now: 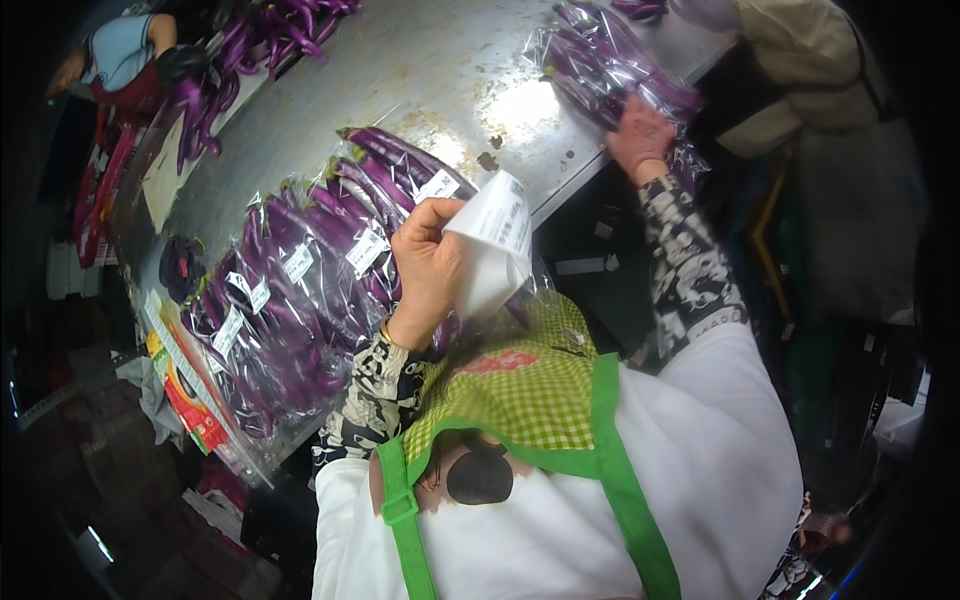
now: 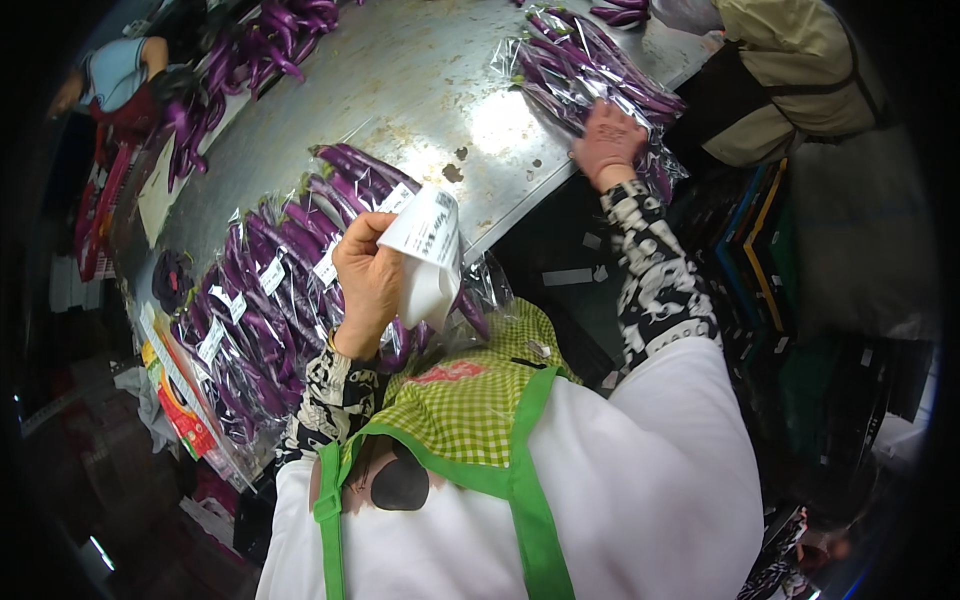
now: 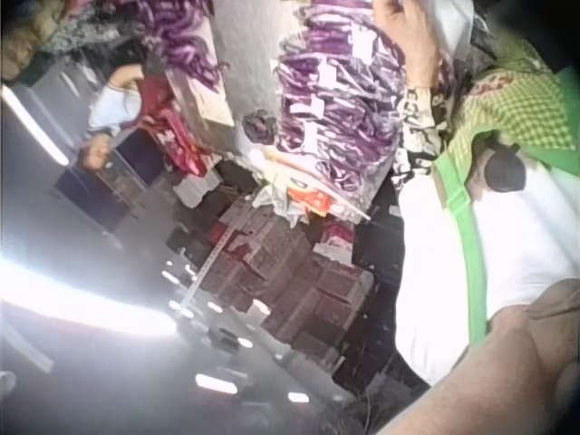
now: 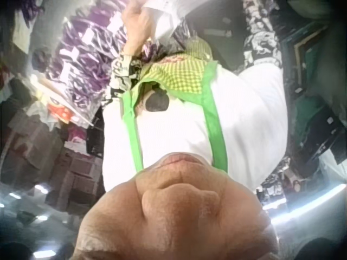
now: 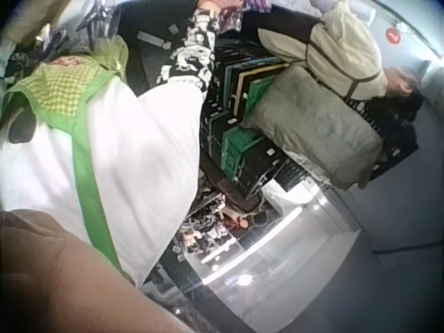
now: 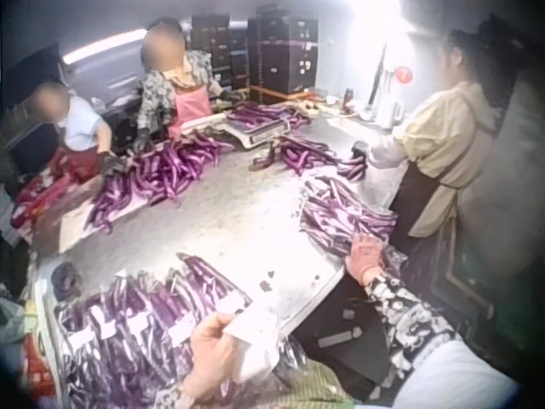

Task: The person moves a crate of bagged eggplants onto a table, removes the bags from the crate, takes a strip of printed labels, and applies one label to each plastic bag by hand.

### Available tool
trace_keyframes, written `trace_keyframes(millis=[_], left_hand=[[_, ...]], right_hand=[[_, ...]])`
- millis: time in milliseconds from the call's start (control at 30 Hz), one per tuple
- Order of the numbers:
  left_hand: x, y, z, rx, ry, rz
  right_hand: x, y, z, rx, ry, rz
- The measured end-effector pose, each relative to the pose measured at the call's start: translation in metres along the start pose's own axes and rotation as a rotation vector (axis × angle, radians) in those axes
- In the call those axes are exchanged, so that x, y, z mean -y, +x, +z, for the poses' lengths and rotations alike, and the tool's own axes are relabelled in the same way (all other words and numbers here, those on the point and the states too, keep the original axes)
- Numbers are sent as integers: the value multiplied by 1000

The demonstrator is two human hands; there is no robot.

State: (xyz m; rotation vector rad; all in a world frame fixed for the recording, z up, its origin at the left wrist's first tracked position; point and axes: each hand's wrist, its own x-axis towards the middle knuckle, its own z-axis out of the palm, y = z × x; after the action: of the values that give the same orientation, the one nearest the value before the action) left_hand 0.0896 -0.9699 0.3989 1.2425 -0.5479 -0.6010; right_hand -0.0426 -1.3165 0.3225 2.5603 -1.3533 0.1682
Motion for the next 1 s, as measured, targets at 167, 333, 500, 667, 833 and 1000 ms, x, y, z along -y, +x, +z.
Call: trace_keyframes(millis=[167,333,500,667,833,1000], left_hand=[[0,2,-7,10,72,23],[-24,12,-7,84,644,449],[-70,22,2,194,908,837],[-81,20,13,142,822,812],[-76,12,23,97,664,609],[-86,12,34,-50,659,620]], right_hand=[[-1,4,1,140,-70,0],[49,-58,-17,135,272,-173],[63,-94,-72,-149,765,-503],[71,-117,-201,589,2236,-430],[83,-128,-223,546,2038,-274],[92,-132,-219,493,2035,-267]])
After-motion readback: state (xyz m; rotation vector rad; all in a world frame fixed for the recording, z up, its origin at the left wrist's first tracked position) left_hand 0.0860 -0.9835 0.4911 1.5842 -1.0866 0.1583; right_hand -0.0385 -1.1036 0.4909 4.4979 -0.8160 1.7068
